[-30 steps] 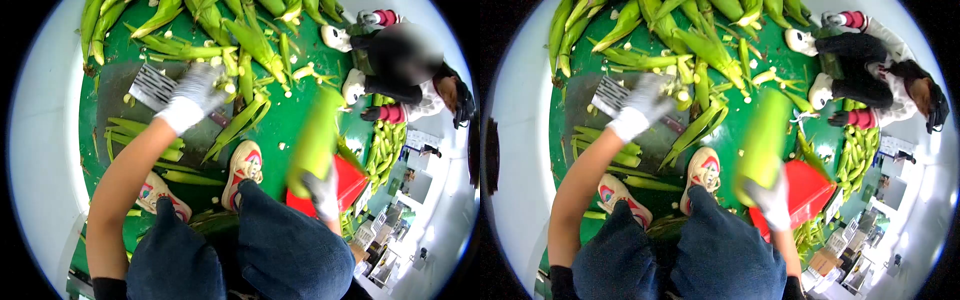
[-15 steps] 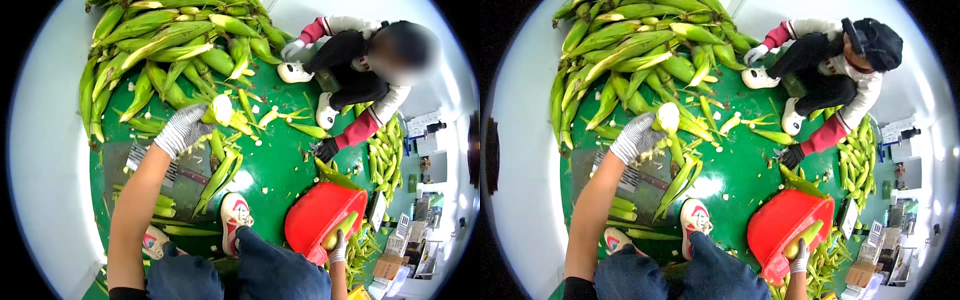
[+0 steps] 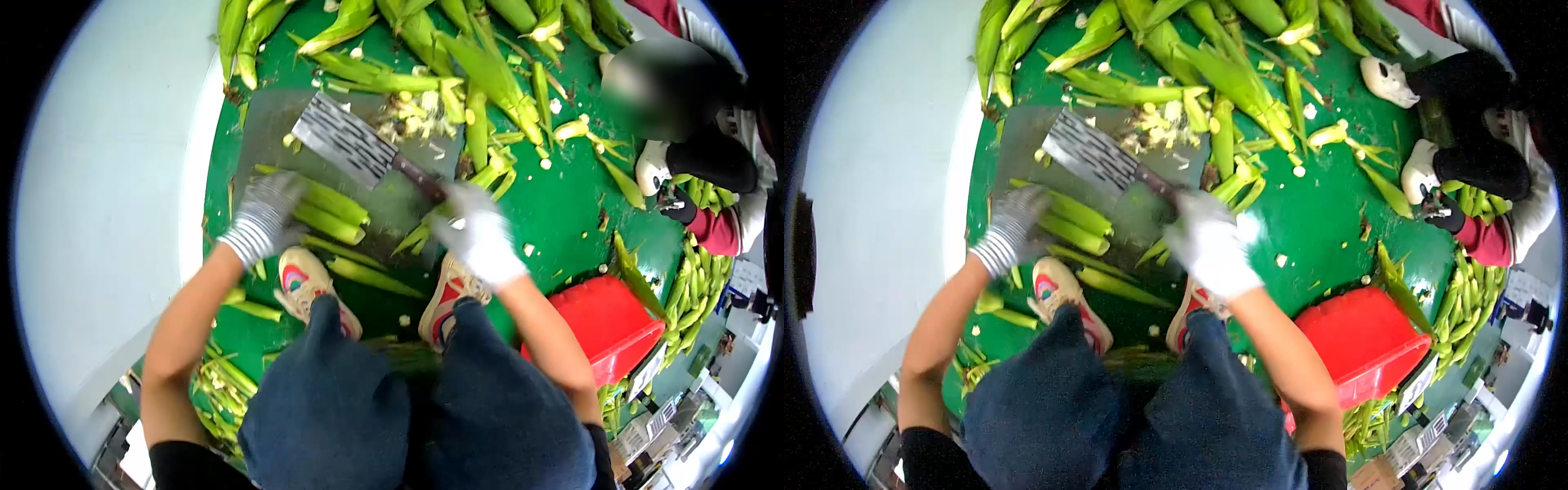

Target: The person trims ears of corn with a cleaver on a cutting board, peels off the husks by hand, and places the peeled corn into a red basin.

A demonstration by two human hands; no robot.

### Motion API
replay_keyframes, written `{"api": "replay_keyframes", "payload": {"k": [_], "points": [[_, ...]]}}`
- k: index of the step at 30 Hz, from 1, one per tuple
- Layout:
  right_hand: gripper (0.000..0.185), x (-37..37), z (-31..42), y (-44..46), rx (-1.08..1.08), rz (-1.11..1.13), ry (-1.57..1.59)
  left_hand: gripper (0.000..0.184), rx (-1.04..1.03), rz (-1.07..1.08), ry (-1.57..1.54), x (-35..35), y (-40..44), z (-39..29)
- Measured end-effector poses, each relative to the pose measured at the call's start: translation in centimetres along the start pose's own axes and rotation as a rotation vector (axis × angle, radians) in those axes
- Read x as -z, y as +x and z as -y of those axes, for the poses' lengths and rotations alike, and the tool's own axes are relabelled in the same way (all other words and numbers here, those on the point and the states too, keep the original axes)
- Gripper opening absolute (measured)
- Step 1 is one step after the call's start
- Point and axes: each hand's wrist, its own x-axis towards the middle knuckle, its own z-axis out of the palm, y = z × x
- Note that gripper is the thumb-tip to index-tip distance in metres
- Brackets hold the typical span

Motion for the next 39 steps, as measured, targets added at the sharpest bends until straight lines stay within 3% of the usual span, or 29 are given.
{"api": "replay_keyframes", "payload": {"k": [2,4,6,7,9,11,13,14,15,16,20,22,24,25,28,30,32,34,38,39], "points": [[0.045,-7.5,0.2,6.4,0.038,0.128,-0.252,0.074,-0.08,0.008,0.087,-1.6,2.8,-2.9],[0.051,-9.9,0.3,11.5,-0.147,0.394,-0.181,0.07,0.076,0.061,-0.062,-2.8,3.5,-2.7],[0.059,-10.3,0.4,13.8,-0.302,0.641,0.057,0.053,0.189,-0.222,-0.23,-6.9,1.4,0.2],[0.068,-11.3,0.5,13.4,-0.354,0.584,0.231,0.048,0.269,-0.324,-0.25,-7.4,-0.4,0.7],[0.062,-11.2,3.0,12.4,-0.282,0.632,0.057,0.043,0.532,-0.449,-0.233,-11.0,-5.5,2.3],[0.058,-11.1,4.9,11.0,-0.19,0.61,-0.059,0.049,0.895,-0.334,-0.384,-15.2,-12.1,4.5],[0.058,-12.4,5.5,10.1,-0.168,0.567,-0.155,0.059,0.954,-0.136,-0.348,-19.3,-20.0,6.3],[0.059,-14.0,4.9,10.1,-0.169,0.526,-0.192,0.069,1.07,0.093,-0.352,-20.0,-21.9,7.5],[0.056,-15.0,4.2,10.3,-0.172,0.501,-0.156,0.075,1.052,0.183,-0.24,-22.2,-24.8,8.9],[0.052,-13.5,3.6,11.4,-0.229,0.571,0.075,0.074,1.176,0.236,-0.188,-19.1,-23.8,8.0],[0.042,-11.2,1.7,14.6,-0.28,0.447,0.585,0.058,0.815,-0.337,-0.32,-10.7,-16.2,9.4],[0.042,-10.0,0.3,14.1,-0.301,0.263,0.305,0.047,0.579,-0.471,-0.406,-1.9,-7.4,8.6],[0.046,-9.6,-3.3,11.5,-0.363,0.009,0.333,0.048,0.303,-0.604,-0.273,4.4,1.2,7.9],[0.045,-8.0,-4.1,9.9,-0.431,-0.07,0.315,0.049,0.271,-0.651,-0.226,5.5,5.9,8.3],[0.04,-6.3,-8.9,4.4,-0.506,-0.266,0.464,0.055,0.206,-0.597,-0.075,9.4,18.3,7.6],[0.034,-5.0,-10.8,1.5,-0.549,-0.438,0.5,0.064,0.378,-0.22,-0.121,10.8,24.3,7.1],[0.024,-3.6,-12.5,-0.8,-0.67,-0.473,0.575,0.054,0.476,-0.009,-0.242,9.8,28.3,8.5],[0.017,-1.0,-11.9,-2.0,-0.691,-0.468,0.653,0.049,0.427,-0.065,-0.198,10.5,26.3,7.7],[0.029,2.5,-8.9,-2.9,-0.76,-0.23,0.778,0.047,0.423,-0.15,-0.207,5.8,14.7,4.8],[0.041,3.0,-7.3,-2.6,-0.754,-0.173,0.855,0.048,0.522,-0.092,-0.253,5.0,10.5,2.6]]}}
